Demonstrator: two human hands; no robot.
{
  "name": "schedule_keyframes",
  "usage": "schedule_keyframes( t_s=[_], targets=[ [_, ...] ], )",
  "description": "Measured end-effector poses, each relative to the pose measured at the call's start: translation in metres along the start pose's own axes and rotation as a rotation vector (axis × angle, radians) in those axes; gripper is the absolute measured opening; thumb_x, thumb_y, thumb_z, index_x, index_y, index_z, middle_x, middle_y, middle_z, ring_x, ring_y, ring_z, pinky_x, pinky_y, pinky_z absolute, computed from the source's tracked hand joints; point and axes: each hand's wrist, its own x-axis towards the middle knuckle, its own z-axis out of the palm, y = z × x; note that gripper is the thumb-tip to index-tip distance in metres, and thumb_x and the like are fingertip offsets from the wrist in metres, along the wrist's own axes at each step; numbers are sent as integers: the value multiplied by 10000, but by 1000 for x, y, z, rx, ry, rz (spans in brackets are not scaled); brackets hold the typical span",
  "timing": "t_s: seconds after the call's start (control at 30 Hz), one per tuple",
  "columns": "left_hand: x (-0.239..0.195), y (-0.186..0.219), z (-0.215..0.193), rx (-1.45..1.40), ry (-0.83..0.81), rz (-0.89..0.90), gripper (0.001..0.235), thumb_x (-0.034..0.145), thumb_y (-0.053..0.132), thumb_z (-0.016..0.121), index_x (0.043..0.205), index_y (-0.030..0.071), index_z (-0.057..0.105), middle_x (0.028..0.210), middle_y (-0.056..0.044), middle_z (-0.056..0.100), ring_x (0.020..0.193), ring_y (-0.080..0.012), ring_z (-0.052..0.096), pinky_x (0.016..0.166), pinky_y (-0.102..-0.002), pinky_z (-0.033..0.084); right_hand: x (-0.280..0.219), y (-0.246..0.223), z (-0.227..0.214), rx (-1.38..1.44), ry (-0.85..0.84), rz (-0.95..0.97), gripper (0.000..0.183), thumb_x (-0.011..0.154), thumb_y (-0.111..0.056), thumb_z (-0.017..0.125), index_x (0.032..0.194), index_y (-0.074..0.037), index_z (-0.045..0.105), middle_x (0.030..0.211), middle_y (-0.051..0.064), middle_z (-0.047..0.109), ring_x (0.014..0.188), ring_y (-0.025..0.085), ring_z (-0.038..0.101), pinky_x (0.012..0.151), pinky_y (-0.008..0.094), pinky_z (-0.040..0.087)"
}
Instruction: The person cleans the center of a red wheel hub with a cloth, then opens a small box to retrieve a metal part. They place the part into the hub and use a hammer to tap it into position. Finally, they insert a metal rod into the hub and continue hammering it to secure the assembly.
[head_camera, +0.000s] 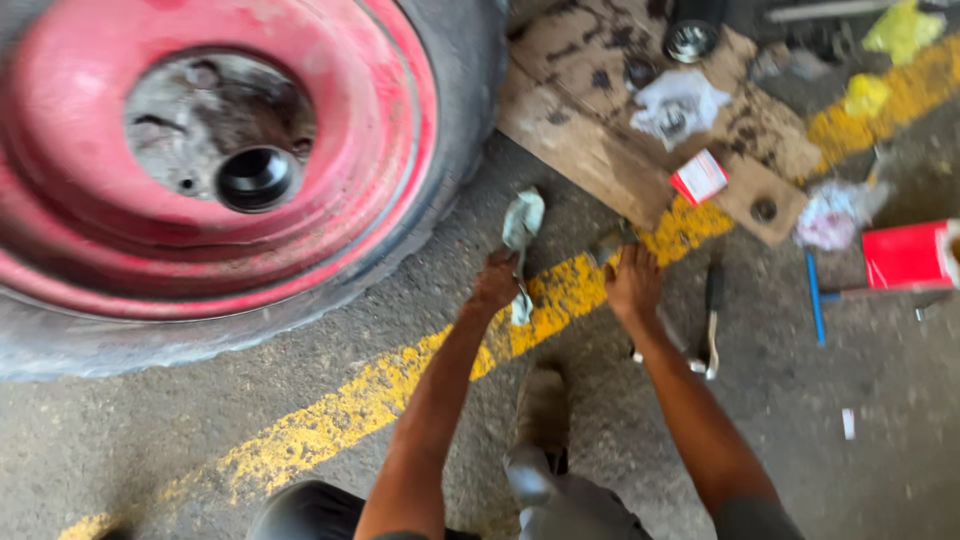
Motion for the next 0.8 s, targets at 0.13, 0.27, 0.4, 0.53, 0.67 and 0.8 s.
schedule_keyframes(
  t_s=[0.13,0.27,0.4,0.53,0.67,0.8],
  targets=[
    [13,16,-5,-503,8,195,275,1026,215,626,1253,96,726,1231,-173,730,1077,-254,710,973,-410,556,17,-68,0,1299,-521,457,320,857,-166,741,1163,-146,646,1148,-21,644,988,162,624,781,356,513],
    [-27,22,-73,-1027,-177,-73,211,1028,201,623,1182,74,694,1121,-178,707,941,-220,694,839,-392,575,29,-120,-33,2132,-741,464,196,924,-107,698,1113,-100,646,1023,7,680,961,143,667,819,333,565],
    [-98,42,-201,-347,13,208,206,949,111,583,1128,111,683,1010,-130,762,877,-213,738,847,-351,585,59,-177,-114,2026,-618,245,197,959,-102,705,1140,-60,638,989,54,677,847,148,651,741,315,547],
    [-142,-2,-361,452,370,57,204,814,140,655,992,94,745,890,-153,754,758,-261,723,765,-400,603,100,-234,-195,1976,-499,224,171,971,-144,696,1091,-60,607,1004,53,691,819,124,666,667,304,551],
    [-148,-60,-514,688,756,-136,190,862,178,653,999,73,731,898,-182,737,762,-303,705,746,-428,584,125,-292,-231,1985,-440,48,220,968,-145,684,1162,-53,638,1040,39,675,924,120,654,819,306,559],
    [-131,-75,-568,674,857,-281,203,910,216,650,1007,52,718,907,-211,720,765,-344,686,726,-456,566,152,-322,-262,2042,-327,-60,188,1005,-139,664,1150,-24,634,1055,50,678,960,133,649,872,311,549]
  ],
)
